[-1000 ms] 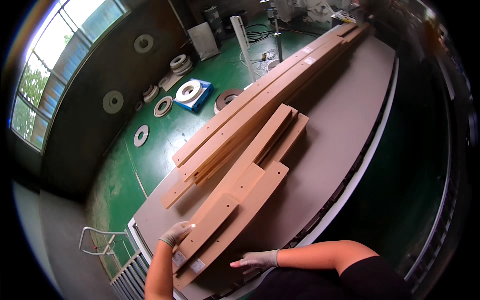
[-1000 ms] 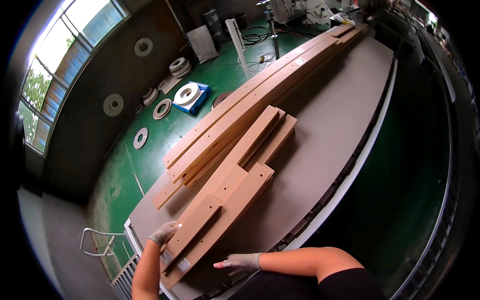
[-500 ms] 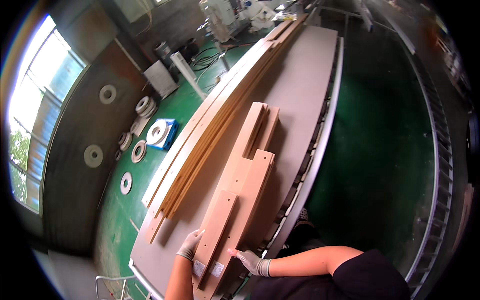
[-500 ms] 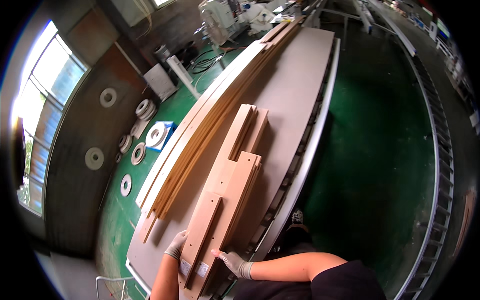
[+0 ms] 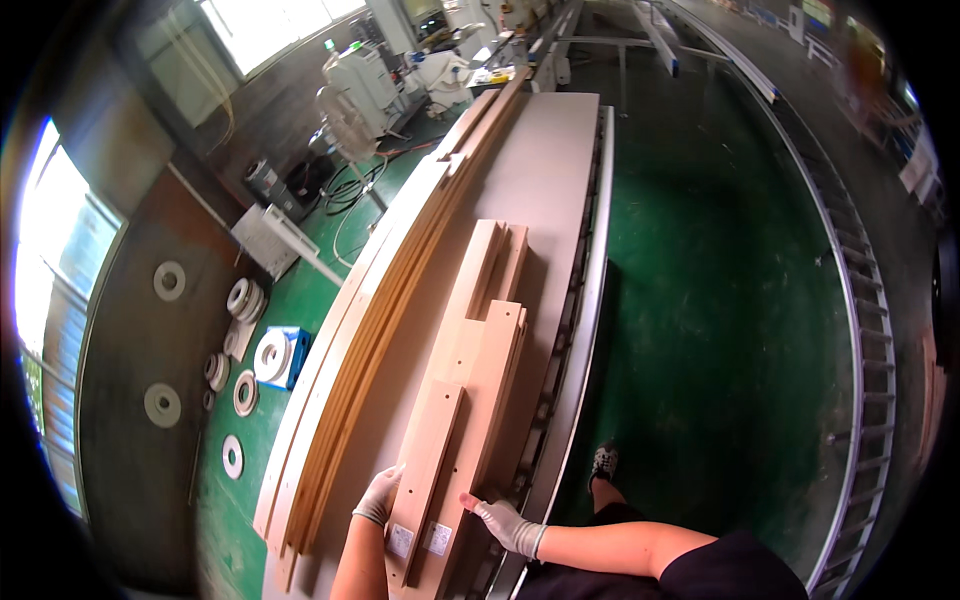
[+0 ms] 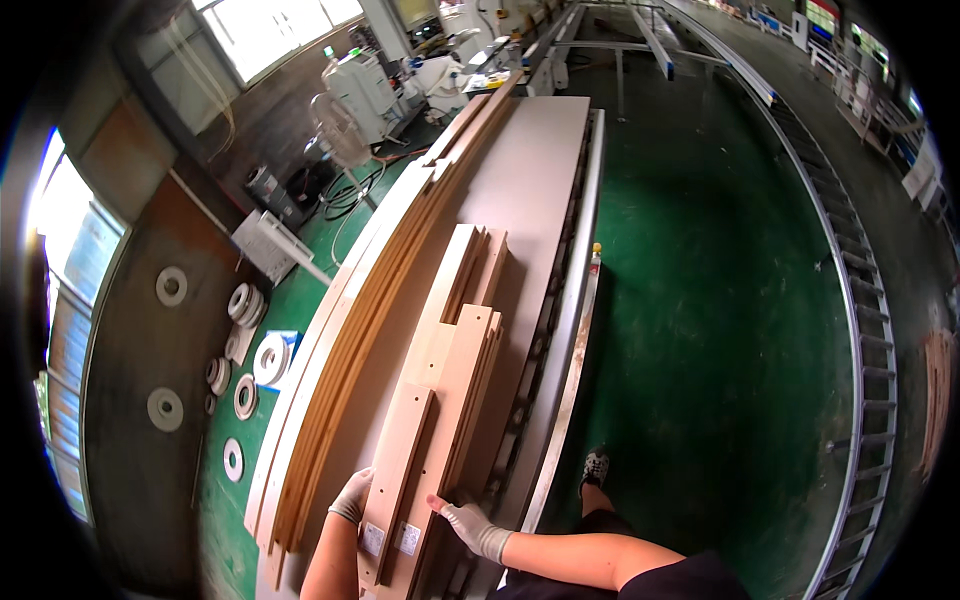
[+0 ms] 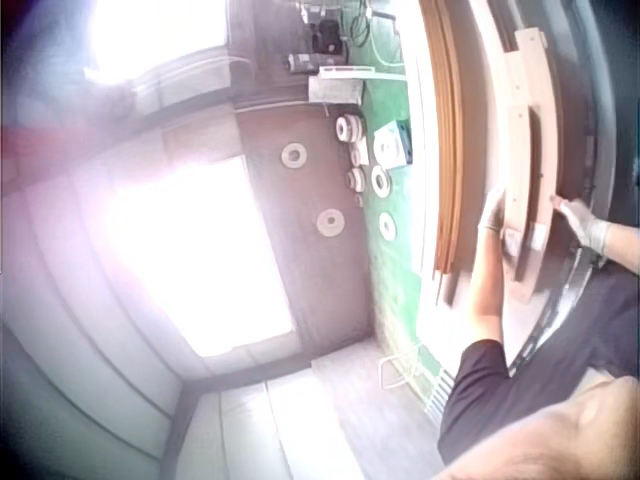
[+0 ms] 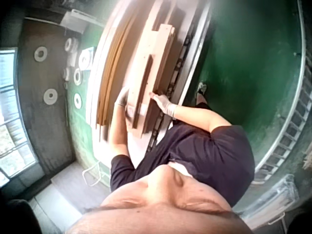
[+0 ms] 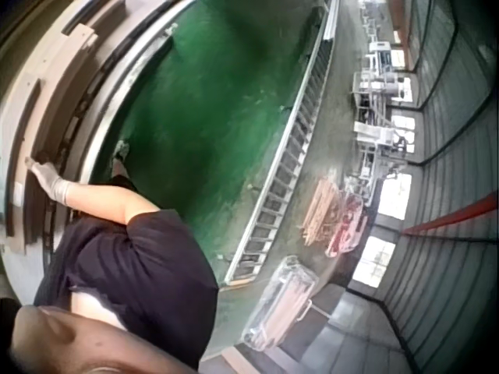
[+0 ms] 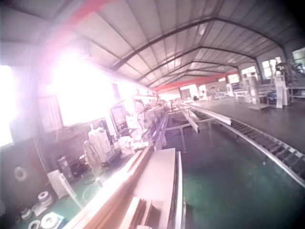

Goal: The person repeatedly picks up long wooden planks from a stack, places them into a machine, and then removes them to place them back on the stack. This cycle is repeated multiple times in a workshop setting.

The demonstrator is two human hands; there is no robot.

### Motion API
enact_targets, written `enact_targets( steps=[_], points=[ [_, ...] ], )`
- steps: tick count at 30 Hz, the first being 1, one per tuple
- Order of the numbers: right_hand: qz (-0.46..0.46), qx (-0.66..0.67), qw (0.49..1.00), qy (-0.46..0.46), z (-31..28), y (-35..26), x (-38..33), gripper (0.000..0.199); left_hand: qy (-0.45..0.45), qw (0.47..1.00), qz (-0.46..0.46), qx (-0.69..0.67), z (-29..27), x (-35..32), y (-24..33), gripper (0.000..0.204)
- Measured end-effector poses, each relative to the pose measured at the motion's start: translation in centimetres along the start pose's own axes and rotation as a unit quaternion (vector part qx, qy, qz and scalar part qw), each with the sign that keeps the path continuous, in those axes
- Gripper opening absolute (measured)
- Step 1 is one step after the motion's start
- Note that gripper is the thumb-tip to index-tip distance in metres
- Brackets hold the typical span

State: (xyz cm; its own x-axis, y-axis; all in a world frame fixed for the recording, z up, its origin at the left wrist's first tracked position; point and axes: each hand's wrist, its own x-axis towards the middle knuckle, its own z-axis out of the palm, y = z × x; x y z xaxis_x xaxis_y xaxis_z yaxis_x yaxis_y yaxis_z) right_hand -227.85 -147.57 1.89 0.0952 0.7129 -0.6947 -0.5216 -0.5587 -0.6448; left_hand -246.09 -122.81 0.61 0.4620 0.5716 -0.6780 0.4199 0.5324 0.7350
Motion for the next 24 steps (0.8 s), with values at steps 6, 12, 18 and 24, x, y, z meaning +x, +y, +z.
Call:
enact_targets(
  steps=[6,12,18,24],
  points=[
    [-0.018,0.007,1.0,0.009,3.1,1.1,1.8,0.12,-0.041,0.999,-0.01,0.019,-2.8,1.0,1.5,0.043],
    [-0.056,0.019,0.998,0.018,3.8,-0.2,2.8,0.13,-0.09,0.995,-0.018,-0.024,-5.4,5.5,1.3,0.042],
    [-0.123,-0.053,0.99,0.034,5.6,-0.8,2.8,0.129,-0.096,0.995,0.013,-0.011,-8.4,10.5,0.3,0.045],
    [-0.156,-0.138,0.974,0.09,4.7,-0.1,6.2,0.131,-0.126,0.991,0.055,0.008,-5.1,10.6,2.8,0.048]
  ],
)
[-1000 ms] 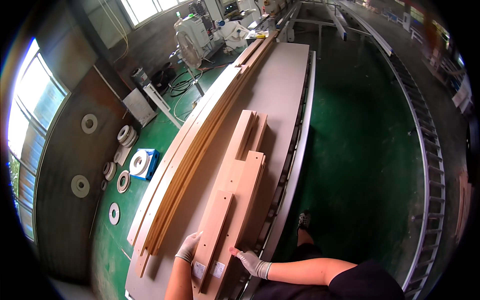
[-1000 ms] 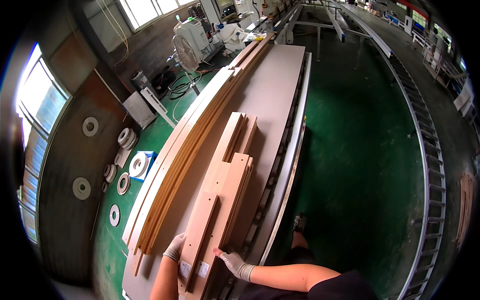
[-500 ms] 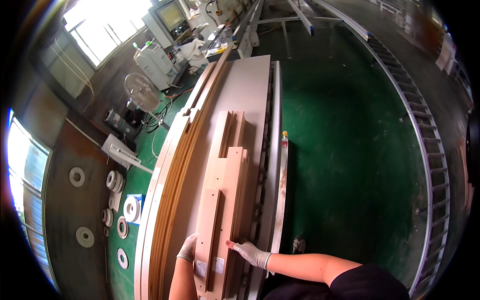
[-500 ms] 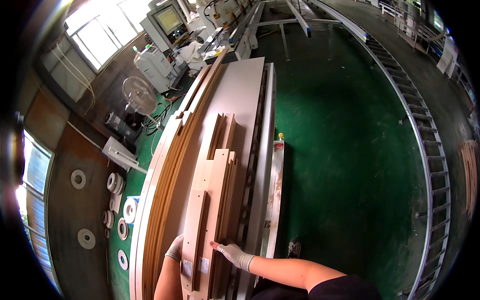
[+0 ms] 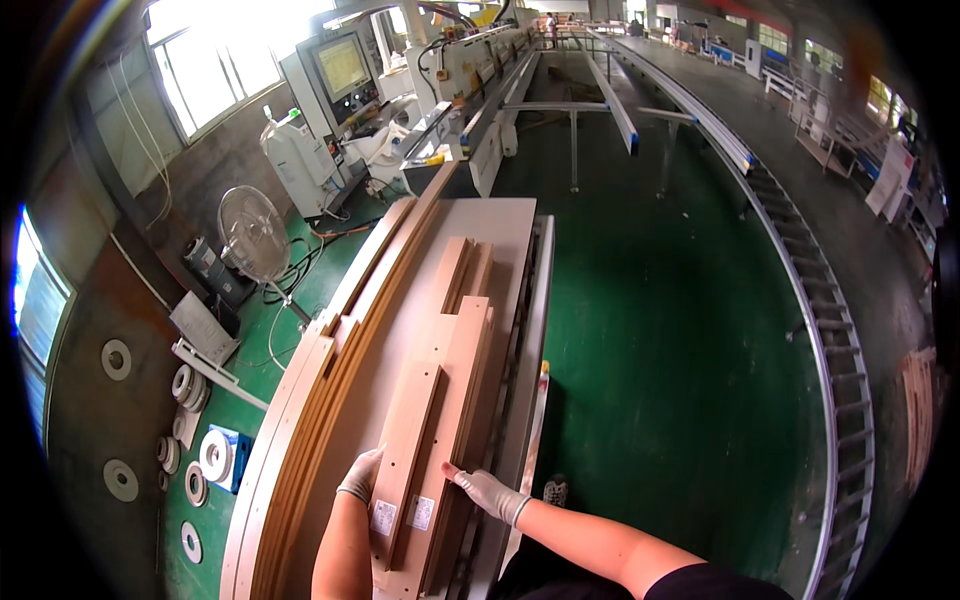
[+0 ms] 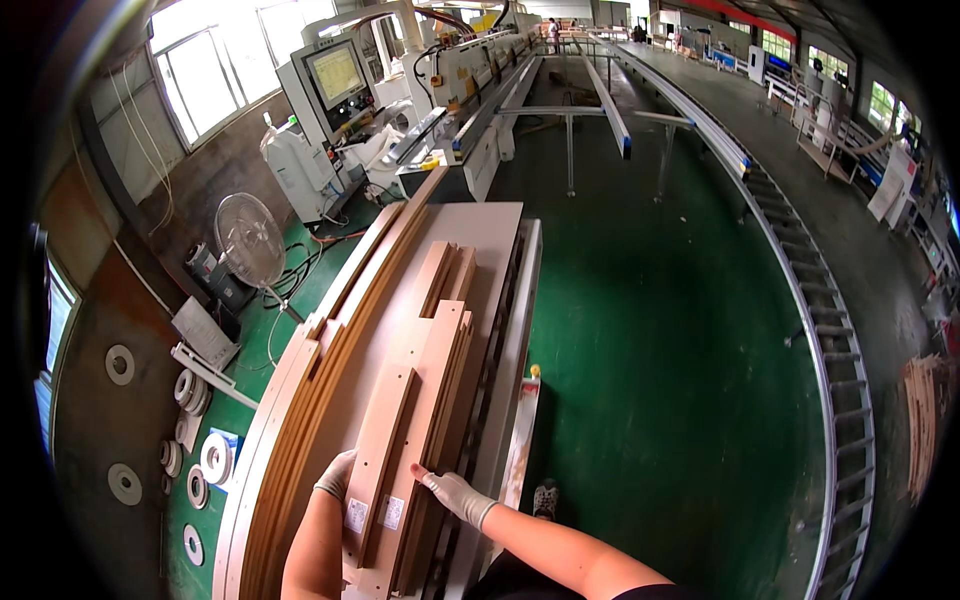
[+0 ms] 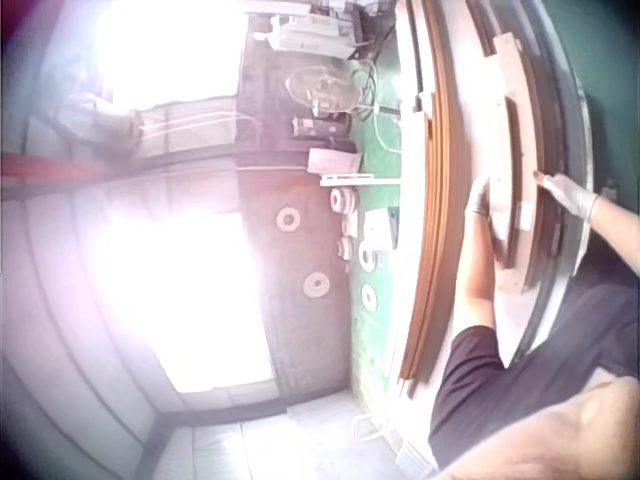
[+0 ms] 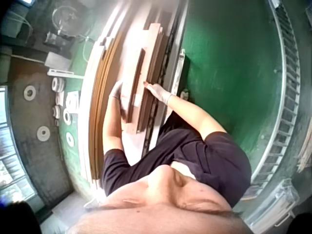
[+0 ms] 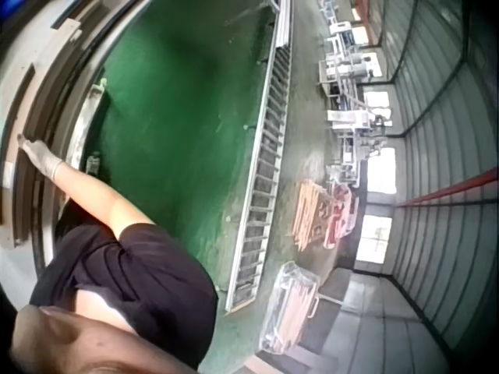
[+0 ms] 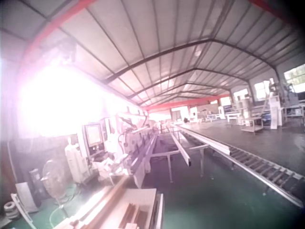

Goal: The person repeatedly picks up long wooden planks from a stack, places them into a machine, and then removes them to place them back on the stack. This cycle is repeated multiple times in a workshop setting.

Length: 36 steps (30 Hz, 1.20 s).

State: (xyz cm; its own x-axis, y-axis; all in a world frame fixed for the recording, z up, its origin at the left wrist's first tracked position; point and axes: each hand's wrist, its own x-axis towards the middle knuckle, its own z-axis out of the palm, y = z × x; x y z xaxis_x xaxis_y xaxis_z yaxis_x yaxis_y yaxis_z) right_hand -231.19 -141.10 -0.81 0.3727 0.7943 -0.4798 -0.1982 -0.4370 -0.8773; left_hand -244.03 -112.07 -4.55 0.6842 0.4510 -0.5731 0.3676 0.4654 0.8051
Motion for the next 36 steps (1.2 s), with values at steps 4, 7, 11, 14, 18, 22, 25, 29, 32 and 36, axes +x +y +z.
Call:
enact_targets(
  steps=[4,7,11,14,18,22,25,29,32,36],
  points=[
    [-0.014,0.0,1.0,0.016,2.2,0.3,1.2,0.133,-0.028,0.999,0.028,-0.001,-4.1,4.3,-1.9,0.047],
    [0.009,-0.034,0.999,0.019,0.9,2.4,3.1,0.133,-0.048,0.999,0.006,-0.005,-1.3,4.6,-2.0,0.042],
    [0.006,-0.033,0.999,0.032,2.1,2.9,4.9,0.131,-0.025,0.999,0.045,0.01,-4.3,8.0,-4.5,0.04],
    [0.027,-0.054,0.998,-0.003,1.1,5.9,8.5,0.127,-0.032,0.997,0.056,0.033,-5.0,10.5,-4.9,0.04],
    [-0.01,-0.014,1.0,-0.013,-0.2,5.8,9.7,0.118,-0.046,0.997,0.057,0.024,-4.8,11.3,-5.5,0.041],
    [-0.024,0.03,0.999,-0.037,-1.5,8.7,12.9,0.122,-0.047,0.997,0.016,0.058,-4.7,13.3,-6.4,0.039],
    [-0.041,0.022,0.986,-0.161,-3.3,5.7,11.9,0.123,0.064,0.955,0.052,0.285,-10.1,9.2,-5.9,0.04],
    [-0.067,-0.15,0.948,-0.273,-12.6,5.0,13.9,0.121,0.251,0.84,0.194,0.439,-4.9,8.0,0.2,0.044],
    [-0.128,-0.11,0.965,-0.199,-22.7,4.5,14.3,0.081,0.393,0.787,0.323,0.35,10.4,3.1,5.2,0.043],
    [-0.112,-0.024,0.989,-0.091,-34.4,2.5,15.5,0.051,0.392,0.702,0.281,0.525,25.7,4.0,7.2,0.06]
  ],
)
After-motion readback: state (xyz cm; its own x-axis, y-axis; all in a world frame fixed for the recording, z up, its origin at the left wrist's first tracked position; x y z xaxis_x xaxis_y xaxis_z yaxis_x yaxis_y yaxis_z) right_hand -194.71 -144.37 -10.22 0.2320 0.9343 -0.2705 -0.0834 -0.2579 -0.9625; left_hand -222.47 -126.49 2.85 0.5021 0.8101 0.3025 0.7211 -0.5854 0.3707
